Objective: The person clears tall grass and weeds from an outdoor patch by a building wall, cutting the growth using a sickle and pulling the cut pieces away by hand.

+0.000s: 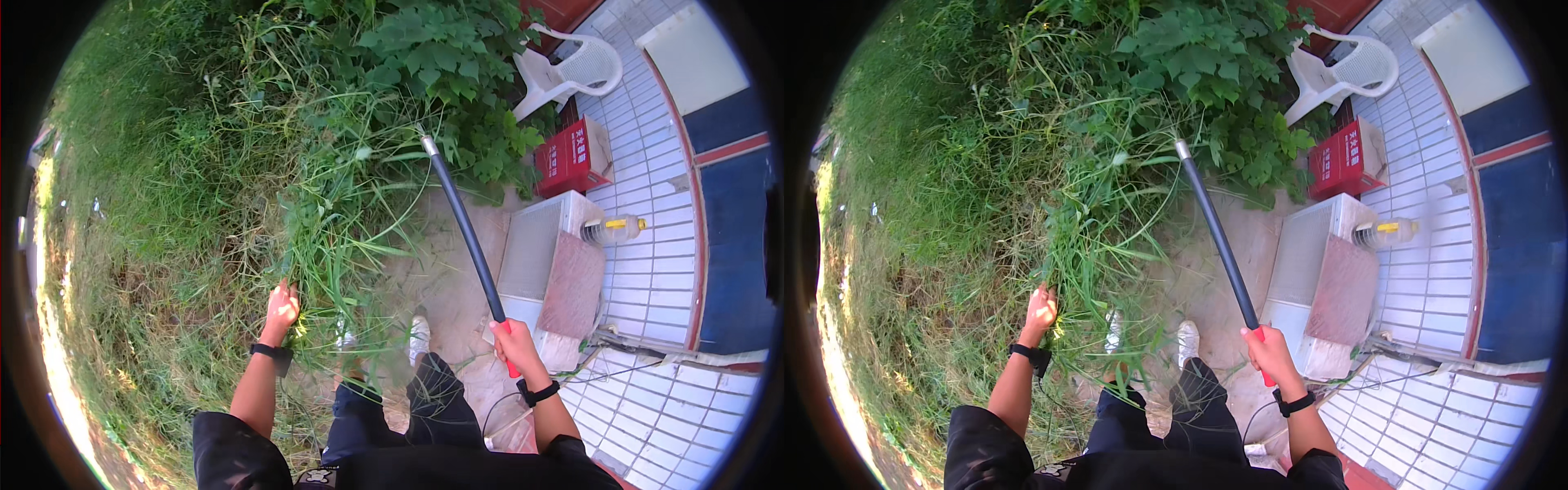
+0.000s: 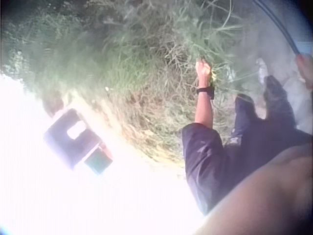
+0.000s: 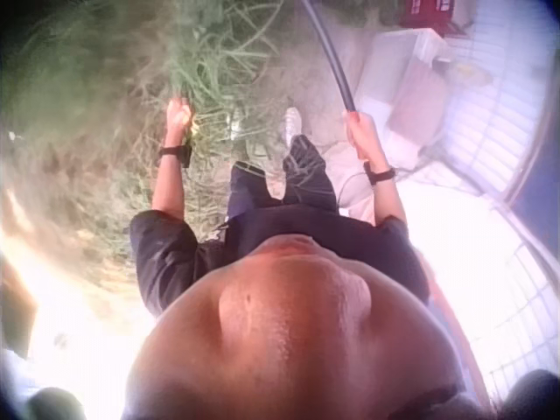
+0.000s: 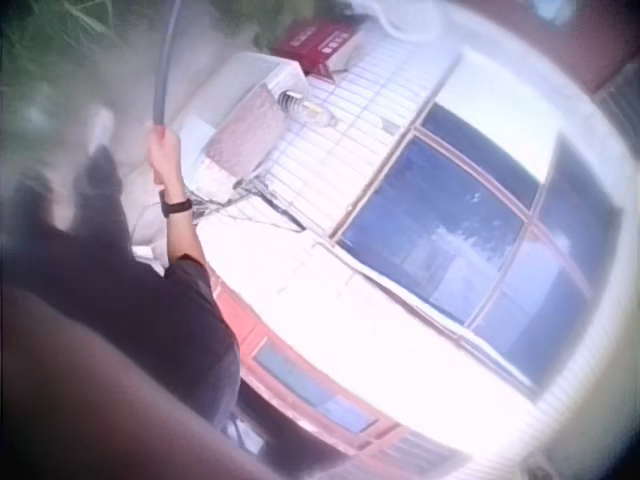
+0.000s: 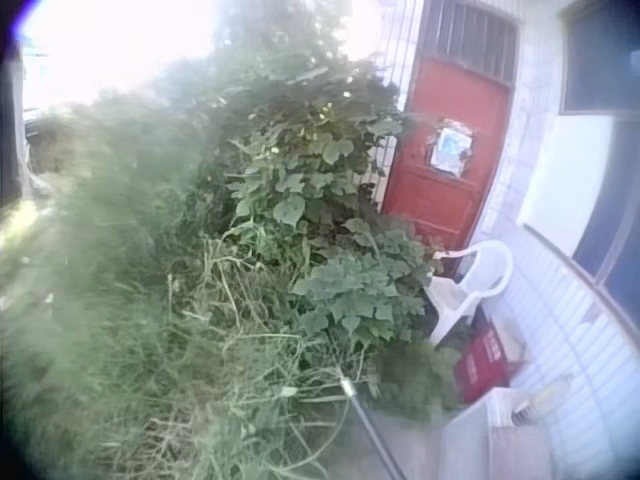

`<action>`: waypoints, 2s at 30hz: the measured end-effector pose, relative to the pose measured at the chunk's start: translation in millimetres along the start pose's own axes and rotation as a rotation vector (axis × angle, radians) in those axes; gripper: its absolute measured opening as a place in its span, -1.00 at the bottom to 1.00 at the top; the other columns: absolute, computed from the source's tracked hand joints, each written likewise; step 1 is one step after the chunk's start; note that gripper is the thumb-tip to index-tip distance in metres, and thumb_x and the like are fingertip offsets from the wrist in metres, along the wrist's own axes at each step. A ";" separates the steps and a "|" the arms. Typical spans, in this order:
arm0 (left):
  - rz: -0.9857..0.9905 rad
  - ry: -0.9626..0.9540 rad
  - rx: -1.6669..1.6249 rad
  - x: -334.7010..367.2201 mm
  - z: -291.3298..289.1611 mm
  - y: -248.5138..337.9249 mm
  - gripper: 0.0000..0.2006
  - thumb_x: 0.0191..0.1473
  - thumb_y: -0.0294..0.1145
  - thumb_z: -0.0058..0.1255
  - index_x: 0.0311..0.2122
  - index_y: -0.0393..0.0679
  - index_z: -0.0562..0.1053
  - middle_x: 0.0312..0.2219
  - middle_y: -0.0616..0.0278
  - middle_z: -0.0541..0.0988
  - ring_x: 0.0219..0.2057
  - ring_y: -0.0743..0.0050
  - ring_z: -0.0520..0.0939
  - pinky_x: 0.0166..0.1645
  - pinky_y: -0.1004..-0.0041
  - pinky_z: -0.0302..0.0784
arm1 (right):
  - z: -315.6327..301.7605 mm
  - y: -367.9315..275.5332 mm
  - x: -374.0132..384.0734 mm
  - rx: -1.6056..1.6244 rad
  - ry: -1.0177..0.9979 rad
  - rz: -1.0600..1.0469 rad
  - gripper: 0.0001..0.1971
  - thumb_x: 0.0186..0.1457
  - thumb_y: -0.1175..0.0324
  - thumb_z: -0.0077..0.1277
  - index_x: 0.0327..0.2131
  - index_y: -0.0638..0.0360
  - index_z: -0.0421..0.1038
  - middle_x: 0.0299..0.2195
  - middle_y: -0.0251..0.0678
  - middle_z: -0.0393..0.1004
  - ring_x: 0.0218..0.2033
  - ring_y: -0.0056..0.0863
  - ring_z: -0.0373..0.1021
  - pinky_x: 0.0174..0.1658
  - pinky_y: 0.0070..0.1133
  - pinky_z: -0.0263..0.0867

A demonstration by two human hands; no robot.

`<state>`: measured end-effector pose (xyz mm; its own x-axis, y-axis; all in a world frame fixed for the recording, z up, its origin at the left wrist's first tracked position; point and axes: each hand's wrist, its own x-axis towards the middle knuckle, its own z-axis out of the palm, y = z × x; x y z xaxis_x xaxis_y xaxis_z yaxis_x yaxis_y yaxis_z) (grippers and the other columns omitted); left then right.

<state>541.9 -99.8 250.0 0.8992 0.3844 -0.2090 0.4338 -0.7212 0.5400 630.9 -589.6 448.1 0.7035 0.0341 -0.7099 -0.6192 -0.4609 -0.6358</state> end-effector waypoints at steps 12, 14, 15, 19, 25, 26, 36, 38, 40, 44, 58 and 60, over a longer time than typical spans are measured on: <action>0.052 0.083 0.109 11.6 3.4 11.1 -0.71 0.17 -0.25 -0.16 -0.13 -0.24 0.39 -0.33 -0.16 0.59 -0.27 -0.20 0.58 -0.15 0.08 0.52 | 35.2 -166.4 67.8 -0.164 -0.309 -0.206 -0.55 0.27 -0.02 -0.10 -0.54 0.14 0.27 -0.74 -0.47 0.25 -0.81 -0.68 0.18 -0.72 -0.65 0.08; 0.032 0.143 0.155 3.4 5.7 8.2 -0.71 0.18 -0.23 -0.16 -0.12 -0.21 0.39 -0.38 -0.15 0.59 -0.29 -0.19 0.59 -0.16 0.05 0.52 | 65.4 -195.4 102.8 -0.346 -0.290 -0.300 -0.52 0.27 -0.06 -0.14 -0.54 0.15 0.29 -0.75 -0.46 0.27 -0.80 -0.65 0.19 -0.72 -0.61 0.10; -0.045 0.019 0.122 6.7 2.0 18.8 -0.73 0.18 -0.23 -0.15 -0.15 -0.23 0.38 -0.40 -0.14 0.59 -0.32 -0.21 0.60 -0.19 0.02 0.53 | 75.4 -209.5 123.6 -0.358 -0.271 -0.312 -0.52 0.27 -0.06 -0.14 -0.54 0.15 0.29 -0.75 -0.46 0.27 -0.80 -0.65 0.19 -0.72 -0.61 0.10; -0.130 -0.048 0.046 8.1 -17.4 2.8 -0.76 0.17 -0.26 -0.14 -0.19 -0.22 0.36 -0.42 -0.19 0.59 -0.34 -0.25 0.61 -0.24 -0.02 0.54 | 127.8 -270.5 196.2 -0.667 -0.202 -0.361 -0.44 0.23 -0.12 -0.13 -0.58 0.22 0.35 -0.73 -0.36 0.34 -0.77 -0.54 0.30 -0.65 -0.55 0.21; -0.243 -0.131 0.182 17.8 -33.2 -38.0 -0.67 0.15 -0.28 -0.12 -0.01 -0.16 0.34 -0.40 -0.15 0.60 -0.35 -0.19 0.63 -0.23 0.00 0.56 | 50.7 -250.0 341.2 -0.977 0.098 -0.436 -0.29 0.15 -0.26 -0.19 -0.51 0.35 0.49 -0.57 0.01 0.50 -0.43 -0.05 0.49 -0.33 -0.28 0.34; -0.259 -0.146 0.174 27.9 -26.9 -33.6 -0.68 0.15 -0.28 -0.11 -0.02 -0.16 0.34 -0.39 -0.14 0.60 -0.35 -0.18 0.63 -0.24 0.01 0.56 | -1.0 -227.4 364.5 -1.012 0.233 -0.416 -0.30 0.15 -0.25 -0.19 -0.53 0.32 0.50 -0.61 0.00 0.50 -0.47 -0.03 0.49 -0.34 -0.26 0.34; -0.411 -0.217 0.281 40.3 -6.5 -20.1 -0.80 0.14 -0.34 -0.11 -0.13 -0.11 0.33 -0.36 -0.07 0.60 -0.33 -0.14 0.63 -0.28 0.04 0.55 | -177.9 -148.9 288.9 -0.514 -0.017 0.113 -0.46 0.26 -0.11 -0.18 -0.61 0.12 0.26 -0.80 -0.40 0.24 -0.82 -0.53 0.21 -0.72 -0.57 0.16; -0.460 -0.214 0.295 39.6 2.1 -2.8 -0.80 0.13 -0.36 -0.10 -0.14 -0.11 0.33 -0.36 -0.07 0.60 -0.34 -0.14 0.63 -0.28 0.04 0.55 | -171.8 -172.1 297.6 -0.480 -0.142 0.076 -0.46 0.28 -0.11 -0.20 -0.61 0.12 0.26 -0.80 -0.40 0.24 -0.82 -0.55 0.19 -0.72 -0.58 0.14; -0.485 -0.222 0.301 47.0 3.2 20.5 -0.79 0.12 -0.36 -0.10 -0.13 -0.11 0.33 -0.35 -0.06 0.60 -0.33 -0.14 0.63 -0.28 0.04 0.55 | -152.5 -211.8 329.3 -0.455 -0.316 -0.074 -0.46 0.30 -0.09 -0.22 -0.62 0.10 0.25 -0.81 -0.44 0.24 -0.84 -0.59 0.18 -0.74 -0.60 0.10; -0.550 -0.283 0.380 37.7 -4.2 49.4 -0.67 0.09 -0.40 -0.04 -0.01 -0.08 0.33 -0.30 -0.02 0.60 -0.25 -0.05 0.63 -0.21 0.09 0.56 | -54.7 -287.7 419.0 -0.407 -0.517 -0.108 -0.45 0.29 -0.15 -0.24 -0.63 0.04 0.21 -0.84 -0.47 0.18 -0.88 -0.62 0.10 -0.79 -0.62 0.01; -0.655 -0.390 0.770 60.5 26.5 -60.0 -0.52 0.08 -0.46 -0.06 0.15 0.04 0.31 -0.10 0.13 0.56 -0.03 0.13 0.54 0.09 -0.06 0.33 | 2.6 -178.3 580.4 -0.267 -0.479 0.324 -0.44 0.19 -0.28 -0.17 -0.58 0.00 0.19 -0.81 -0.51 0.14 -0.87 -0.64 0.06 -0.78 -0.64 -0.02; -0.684 -0.386 0.795 85.9 40.5 -78.0 -0.51 0.08 -0.47 -0.06 0.16 0.06 0.31 -0.08 0.17 0.55 0.02 0.15 0.50 0.12 -0.06 0.28 | -1.2 -181.3 567.2 -0.210 -0.430 0.334 -0.43 0.19 -0.28 -0.16 -0.58 0.03 0.19 -0.81 -0.49 0.15 -0.87 -0.64 0.08 -0.78 -0.63 0.02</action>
<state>587.5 -33.9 156.8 0.3548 0.7358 -0.5768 0.6326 -0.6432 -0.4314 1142.6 -487.7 161.1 0.2497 0.1932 -0.9489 -0.6700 -0.6730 -0.3133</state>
